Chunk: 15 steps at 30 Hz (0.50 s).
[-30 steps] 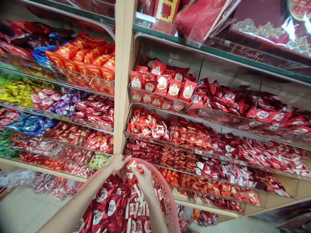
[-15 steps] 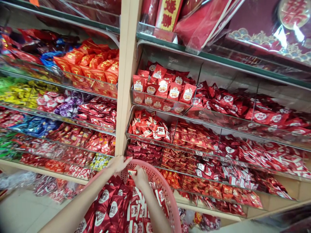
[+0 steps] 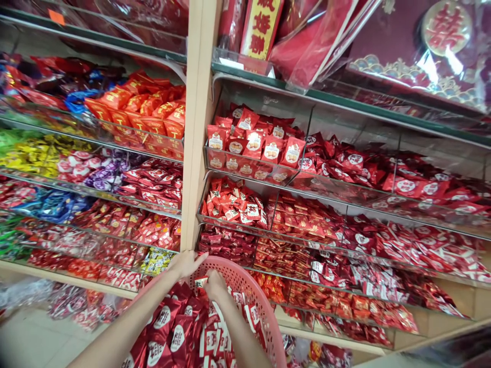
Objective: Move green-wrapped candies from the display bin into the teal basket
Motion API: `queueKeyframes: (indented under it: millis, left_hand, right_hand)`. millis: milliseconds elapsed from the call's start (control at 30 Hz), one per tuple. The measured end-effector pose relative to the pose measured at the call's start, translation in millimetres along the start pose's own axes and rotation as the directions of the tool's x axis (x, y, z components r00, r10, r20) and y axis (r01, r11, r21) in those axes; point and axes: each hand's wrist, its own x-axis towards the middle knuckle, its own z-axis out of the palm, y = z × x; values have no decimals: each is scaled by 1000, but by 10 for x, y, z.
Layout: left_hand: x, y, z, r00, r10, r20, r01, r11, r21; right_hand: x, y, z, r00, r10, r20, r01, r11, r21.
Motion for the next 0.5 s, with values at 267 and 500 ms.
queueKeyframes:
  millis: [267,500]
  left_hand:
    - [12,-27,39,999,24,-30,-24,1000,11]
    - [10,-30,41,999,23,-49,-21,999,25]
  right_hand:
    - [-21,-56,54,999,-44,-12,43,997,-71]
    - [-168,-201,-187,998,-56,40,62,985,-161]
